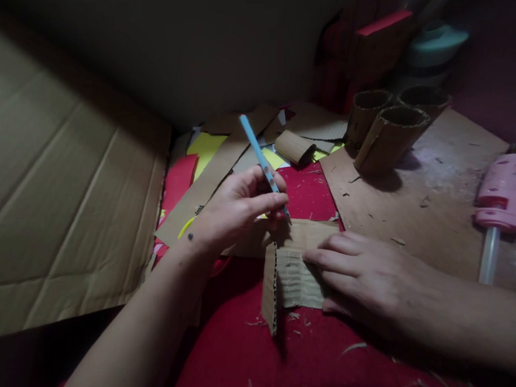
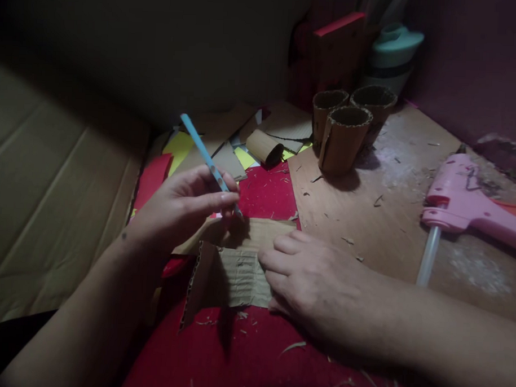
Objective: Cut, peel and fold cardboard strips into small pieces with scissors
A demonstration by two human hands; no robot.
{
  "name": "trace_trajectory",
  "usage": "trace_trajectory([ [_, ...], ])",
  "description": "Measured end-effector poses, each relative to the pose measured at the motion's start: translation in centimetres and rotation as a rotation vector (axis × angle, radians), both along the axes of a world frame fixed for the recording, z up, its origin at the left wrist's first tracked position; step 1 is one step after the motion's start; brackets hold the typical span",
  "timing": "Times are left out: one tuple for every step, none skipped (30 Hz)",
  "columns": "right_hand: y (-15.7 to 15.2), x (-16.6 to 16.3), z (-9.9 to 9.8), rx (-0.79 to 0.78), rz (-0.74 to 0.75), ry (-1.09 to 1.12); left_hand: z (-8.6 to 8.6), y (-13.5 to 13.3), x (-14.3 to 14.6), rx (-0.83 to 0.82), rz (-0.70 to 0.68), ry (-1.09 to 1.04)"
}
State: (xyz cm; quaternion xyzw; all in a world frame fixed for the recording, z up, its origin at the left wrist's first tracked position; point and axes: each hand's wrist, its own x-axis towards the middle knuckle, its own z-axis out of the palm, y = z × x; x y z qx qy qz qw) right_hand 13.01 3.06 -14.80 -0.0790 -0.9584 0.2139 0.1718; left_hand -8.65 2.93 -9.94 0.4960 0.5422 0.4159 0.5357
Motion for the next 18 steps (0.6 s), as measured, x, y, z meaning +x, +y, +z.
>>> trace_trajectory([
  [0.0,0.0,0.0,0.003,0.000,0.005,0.3,0.0,-0.3,0.043,0.019,0.008],
  [0.0,0.0,0.0,0.004,0.000,0.011,0.6,-0.1,-0.5,0.079,0.035,0.021],
  [0.0,0.0,0.0,0.005,-0.002,0.012,0.9,-0.2,-0.8,0.102,0.055,0.039],
  [-0.1,0.0,0.0,0.009,-0.008,0.015,1.2,-0.4,-1.0,0.117,0.079,0.059],
  [-0.1,0.0,0.0,0.018,-0.015,0.014,1.6,-0.6,-1.2,0.125,0.106,0.081],
  [-0.2,0.0,0.0,0.032,-0.024,0.013,1.8,-0.9,-1.4,0.131,0.135,0.101],
  [-0.2,0.0,0.1,0.049,-0.033,0.008,2.0,-1.2,-1.7,0.135,0.159,0.118],
  [-0.3,0.1,0.1,0.067,-0.042,0.001,2.1,-1.7,-1.9,0.136,0.177,0.134],
  [-0.4,0.1,0.1,0.082,-0.051,-0.010,2.2,-2.2,-2.2,0.134,0.192,0.149],
  [-0.5,0.1,0.1,0.096,-0.059,-0.021,2.1,-2.7,-2.5,0.129,0.208,0.162],
  [-0.6,0.2,0.1,0.107,-0.067,-0.031,2.0,-3.2,-2.7,0.123,0.231,0.175],
  [-0.7,0.2,0.1,0.117,-0.074,-0.037,1.8,-3.8,-3.0,0.115,0.259,0.187],
  [-0.8,0.2,0.1,0.126,-0.077,-0.040,1.5,-4.3,-3.3,0.108,0.291,0.194],
  [-0.8,0.2,0.2,0.133,-0.080,-0.042,1.2,-4.7,-3.6,0.103,0.328,0.191],
  [-0.8,0.2,0.2,0.139,-0.082,-0.040,0.8,-5.1,-3.8,0.103,0.364,0.175],
  [-0.9,0.1,0.3,0.142,-0.081,-0.043,0.5,-5.5,-4.0,0.103,0.397,0.149],
  [-0.8,0.1,0.4,0.142,-0.080,-0.048,0.2,-5.8,-4.2,0.106,0.429,0.111],
  [-0.8,0.1,0.4,0.140,-0.080,-0.056,0.0,-6.0,-4.4,0.107,0.458,0.068],
])
